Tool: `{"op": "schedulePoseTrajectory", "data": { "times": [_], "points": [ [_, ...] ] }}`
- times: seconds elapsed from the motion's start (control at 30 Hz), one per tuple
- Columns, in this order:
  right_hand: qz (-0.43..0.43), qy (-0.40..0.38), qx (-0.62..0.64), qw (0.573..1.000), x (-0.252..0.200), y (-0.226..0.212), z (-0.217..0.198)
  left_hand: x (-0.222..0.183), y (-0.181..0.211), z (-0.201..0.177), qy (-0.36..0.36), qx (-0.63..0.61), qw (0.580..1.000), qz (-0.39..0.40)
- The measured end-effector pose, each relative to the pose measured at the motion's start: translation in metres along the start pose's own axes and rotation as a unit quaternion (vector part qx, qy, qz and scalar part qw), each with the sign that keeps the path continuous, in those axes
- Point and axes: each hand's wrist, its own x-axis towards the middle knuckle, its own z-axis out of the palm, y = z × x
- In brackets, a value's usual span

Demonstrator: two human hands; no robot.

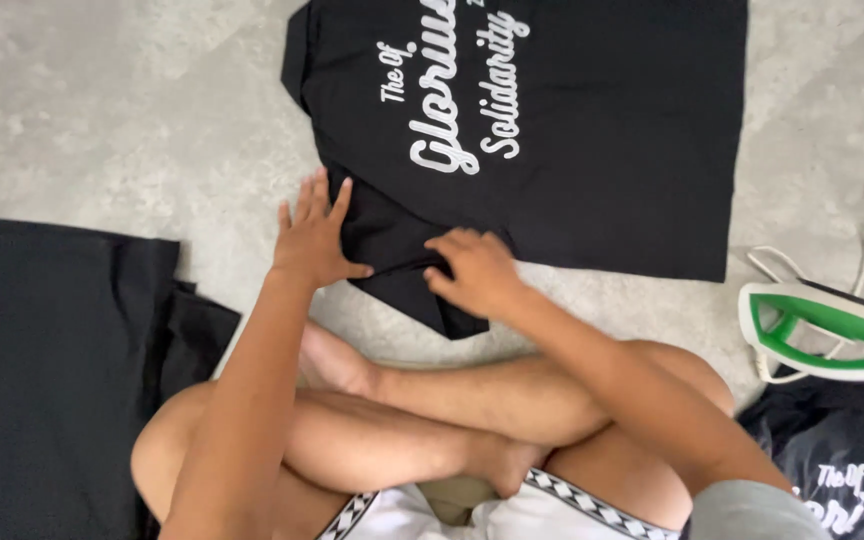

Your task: The person is ironing black shirts with white printed text while sitting on the floor.

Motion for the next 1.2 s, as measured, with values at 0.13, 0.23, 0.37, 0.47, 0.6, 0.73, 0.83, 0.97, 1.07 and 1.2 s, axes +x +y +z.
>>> {"op": "schedulePoseTrajectory", "data": {
  "times": [0.13,0.23,0.37,0.47,0.6,0.73,0.83,0.97,1.07,1.2],
  "points": [
    [0.001,-0.107,-0.099,0.989,-0.031,-0.067,0.011,-0.005,-0.025,0.039,-0.003,0.046,0.997,-0.060],
    [-0.120,-0.128,0.099,0.980,-0.054,-0.111,-0.007,-0.009,-0.024,0.055,0.028,-0.015,0.997,-0.068],
    [-0.113,-0.009,0.222,0.968,-0.063,-0.110,0.000,-0.045,0.017,0.035,0.113,-0.050,0.991,-0.053],
    [-0.025,0.036,0.258,0.965,-0.050,-0.076,-0.004,-0.044,0.033,0.033,0.140,-0.047,0.988,-0.045],
    [0.089,-0.096,0.165,0.978,-0.036,-0.006,-0.006,-0.022,0.022,0.048,0.156,-0.179,0.966,-0.106],
    [0.154,-0.084,0.107,0.979,-0.049,0.009,-0.025,0.008,-0.005,0.060,0.167,-0.298,0.927,-0.154],
    [0.167,-0.001,0.158,0.973,-0.043,0.028,0.000,0.007,-0.006,0.041,0.181,-0.413,0.880,-0.147],
    [0.253,0.037,0.164,0.953,-0.035,0.015,0.008,0.025,-0.013,0.046,0.178,-0.439,0.869,-0.141],
    [0.263,0.030,0.142,0.954,-0.034,0.005,0.003,0.024,-0.010,0.038,0.171,-0.433,0.876,-0.129],
    [0.241,0.004,0.119,0.963,-0.033,-0.005,-0.010,0.017,-0.003,0.020,0.166,-0.427,0.880,-0.130]
  ]
}}
